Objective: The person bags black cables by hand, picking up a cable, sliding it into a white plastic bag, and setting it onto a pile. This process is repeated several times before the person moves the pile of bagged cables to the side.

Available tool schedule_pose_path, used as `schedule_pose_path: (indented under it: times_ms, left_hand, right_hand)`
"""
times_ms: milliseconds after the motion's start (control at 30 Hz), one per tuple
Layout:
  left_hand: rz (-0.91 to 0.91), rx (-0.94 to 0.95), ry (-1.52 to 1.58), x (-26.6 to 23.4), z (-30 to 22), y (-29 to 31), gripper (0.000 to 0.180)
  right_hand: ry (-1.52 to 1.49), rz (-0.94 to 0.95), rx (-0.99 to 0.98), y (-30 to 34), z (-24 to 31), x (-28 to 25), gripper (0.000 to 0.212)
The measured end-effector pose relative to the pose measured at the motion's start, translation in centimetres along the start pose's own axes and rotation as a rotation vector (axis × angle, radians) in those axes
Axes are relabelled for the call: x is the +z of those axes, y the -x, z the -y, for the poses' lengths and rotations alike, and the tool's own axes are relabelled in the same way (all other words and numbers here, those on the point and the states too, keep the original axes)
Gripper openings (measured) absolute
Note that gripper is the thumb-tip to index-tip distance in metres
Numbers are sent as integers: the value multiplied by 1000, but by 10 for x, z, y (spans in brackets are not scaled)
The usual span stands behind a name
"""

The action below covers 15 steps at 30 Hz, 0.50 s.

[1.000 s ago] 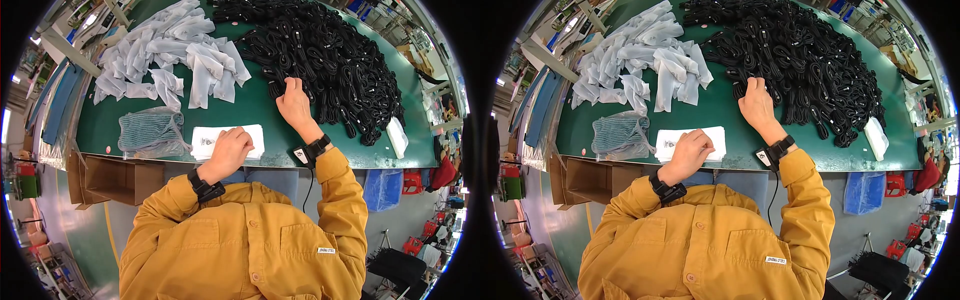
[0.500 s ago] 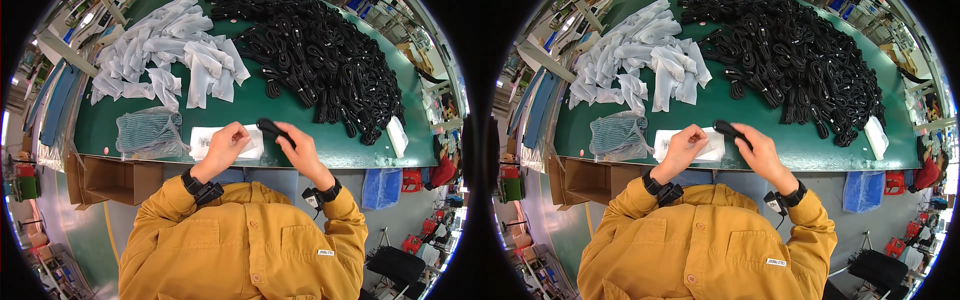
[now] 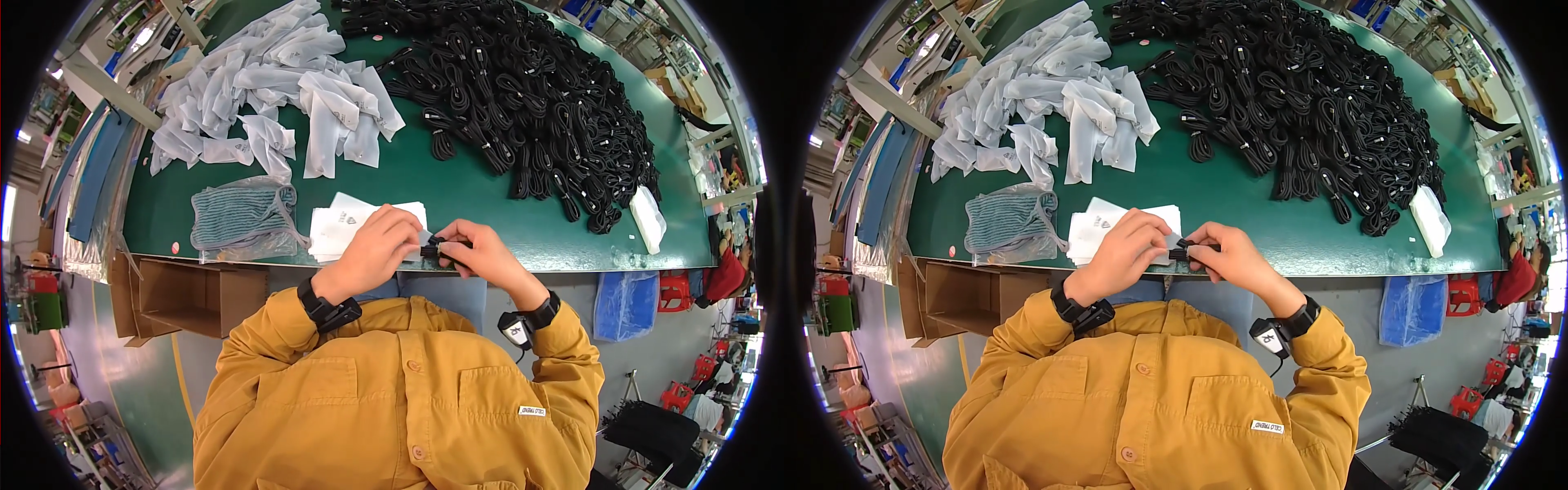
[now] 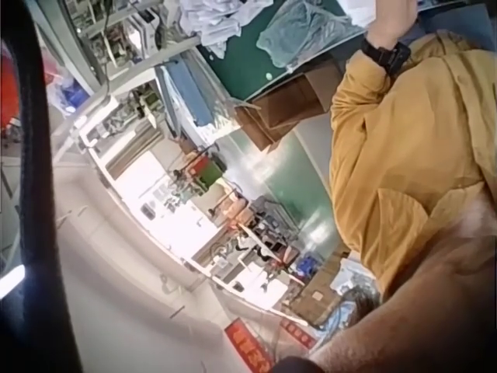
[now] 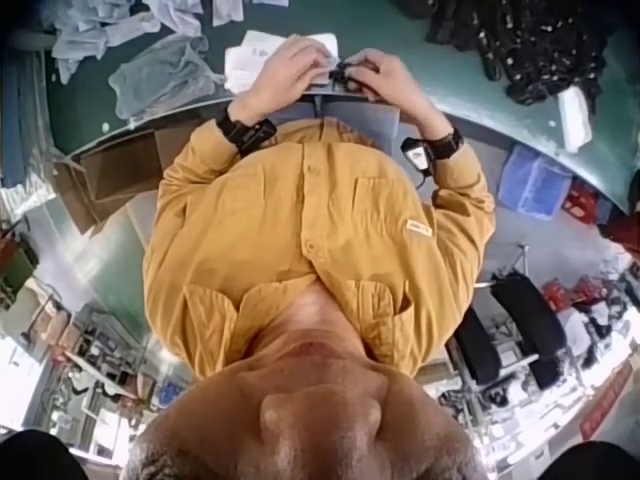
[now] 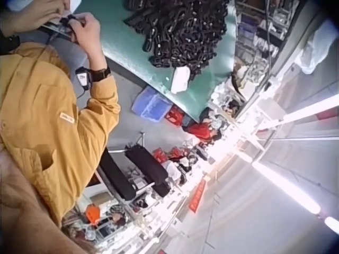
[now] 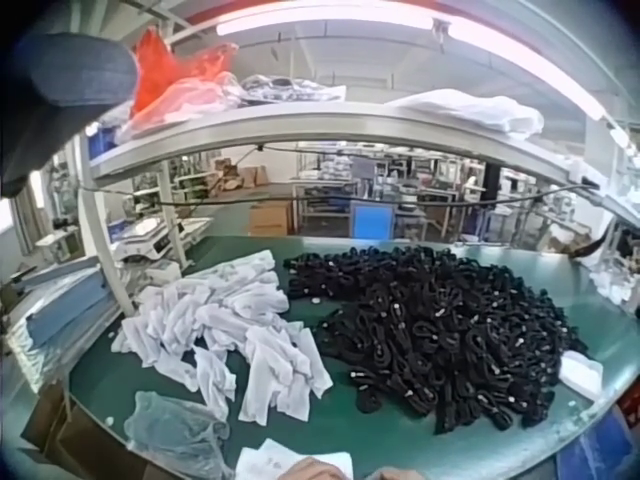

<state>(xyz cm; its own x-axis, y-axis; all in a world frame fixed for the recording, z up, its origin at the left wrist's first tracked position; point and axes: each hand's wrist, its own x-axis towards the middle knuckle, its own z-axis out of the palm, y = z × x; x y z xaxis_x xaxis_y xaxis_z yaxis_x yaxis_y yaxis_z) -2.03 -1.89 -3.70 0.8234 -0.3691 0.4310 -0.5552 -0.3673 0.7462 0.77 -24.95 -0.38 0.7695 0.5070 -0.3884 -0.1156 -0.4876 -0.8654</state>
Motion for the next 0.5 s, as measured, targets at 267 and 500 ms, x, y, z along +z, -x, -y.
schedule_pose_path:
  times_ms: [267, 500]
  left_hand:
    - [-35, 47, -37, -11, -7, -15, 11]
    - [-143, -360, 596, -24, -8, -36, 6]
  right_hand:
    - [154, -253, -475, -12, -8, 9, 17]
    - [-147, -394, -796, -16, 32, 11, 20]
